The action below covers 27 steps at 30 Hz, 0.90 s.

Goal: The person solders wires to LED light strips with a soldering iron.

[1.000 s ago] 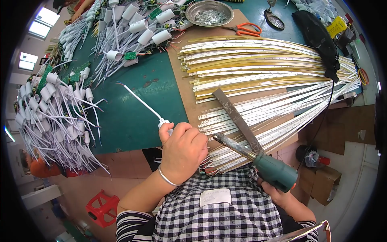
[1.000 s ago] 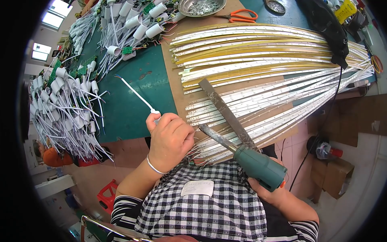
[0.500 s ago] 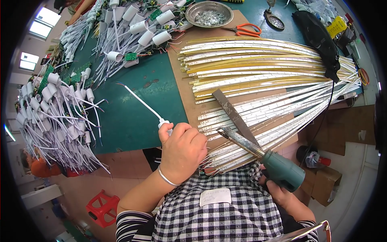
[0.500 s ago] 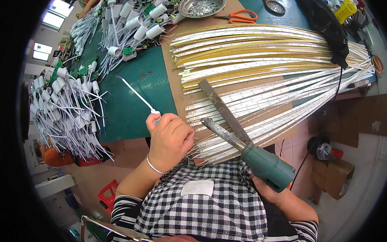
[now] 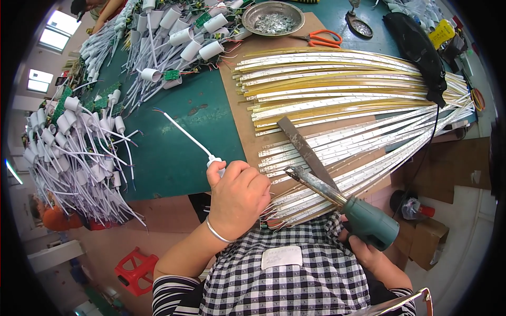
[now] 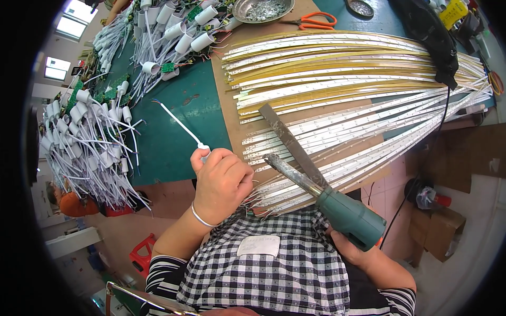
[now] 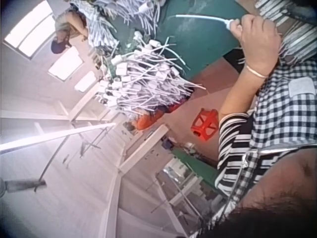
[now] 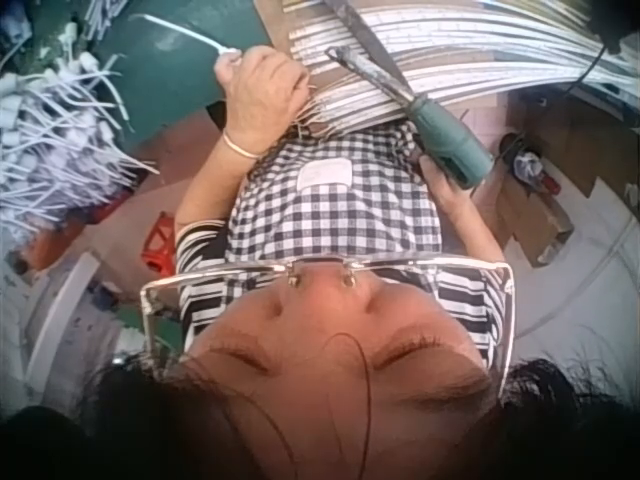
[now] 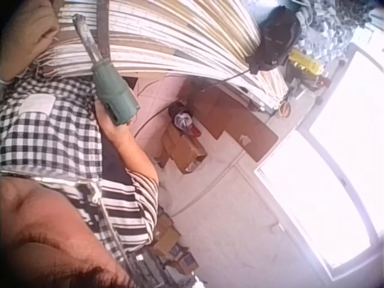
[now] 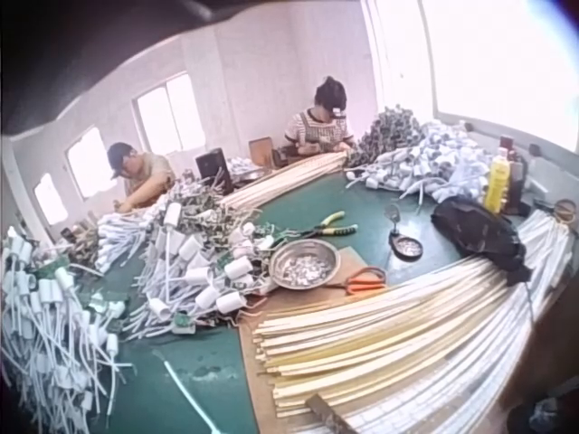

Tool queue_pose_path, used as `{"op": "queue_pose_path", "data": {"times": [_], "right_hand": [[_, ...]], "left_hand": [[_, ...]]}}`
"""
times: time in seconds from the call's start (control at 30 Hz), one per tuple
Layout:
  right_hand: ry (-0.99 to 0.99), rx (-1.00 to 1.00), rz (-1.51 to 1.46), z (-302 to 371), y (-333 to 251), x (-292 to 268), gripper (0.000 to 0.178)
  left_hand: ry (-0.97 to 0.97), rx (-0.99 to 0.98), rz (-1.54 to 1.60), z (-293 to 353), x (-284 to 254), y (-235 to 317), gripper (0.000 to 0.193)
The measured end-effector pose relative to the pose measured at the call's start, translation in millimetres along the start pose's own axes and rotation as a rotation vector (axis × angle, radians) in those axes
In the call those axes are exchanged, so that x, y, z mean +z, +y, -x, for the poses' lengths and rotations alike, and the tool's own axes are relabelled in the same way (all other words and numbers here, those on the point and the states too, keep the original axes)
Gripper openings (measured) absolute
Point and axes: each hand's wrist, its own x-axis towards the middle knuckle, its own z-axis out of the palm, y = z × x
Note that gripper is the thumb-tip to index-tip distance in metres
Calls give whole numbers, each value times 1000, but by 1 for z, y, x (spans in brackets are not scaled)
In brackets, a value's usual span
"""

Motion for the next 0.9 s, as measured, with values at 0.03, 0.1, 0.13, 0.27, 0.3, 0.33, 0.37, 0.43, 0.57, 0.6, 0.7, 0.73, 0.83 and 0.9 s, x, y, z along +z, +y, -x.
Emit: {"op": "queue_pose_path", "data": {"times": [0.03, 0.1, 0.13, 0.27, 0.3, 0.33, 0.37, 0.43, 0.57, 0.6, 0.7, 0.73, 0.83, 0.9], "right_hand": [[0, 0, -2, 0, 1, 0, 48], [11, -22, 55, 1, 4, 0, 48], [11, -22, 54, 1, 4, 0, 48], [39, 21, -17, 1, 0, 2, 49], [38, 45, -35, 0, -1, 2, 49], [37, 45, -36, 1, -1, 1, 49], [34, 39, -23, 1, 1, 1, 49], [31, 33, -11, 1, 2, 0, 49], [36, 30, -13, 0, -1, 2, 48], [44, 41, -32, 0, -3, 2, 48], [22, 38, -21, -2, -3, 1, 47], [22, 38, -21, -2, -4, 1, 47], [25, 36, -63, -3, -5, 1, 47], [11, 14, -31, -1, -3, 0, 47]], "left_hand": [[-3, -1, -1, 0, 0, 0, 12], [-2, 0, 0, 0, 0, 0, 13], [1, 0, 1, 0, 0, 0, 13], [-2, -3, 2, 0, -1, 0, 13], [0, -3, 5, 0, -1, 0, 13], [1, -2, 7, 0, -1, 0, 13], [1, -2, 7, 0, -1, 0, 13], [-4, -2, 6, 0, -1, 0, 13], [-6, -1, 5, 0, -1, 0, 13], [-7, 0, 6, 0, -1, -1, 13], [-13, -1, 5, 0, -3, -1, 13], [-19, -2, 5, 0, -3, -1, 12], [-52, -28, 77, 0, -6, -3, 12], [-105, -27, 137, -3, -15, -4, 13]]}}
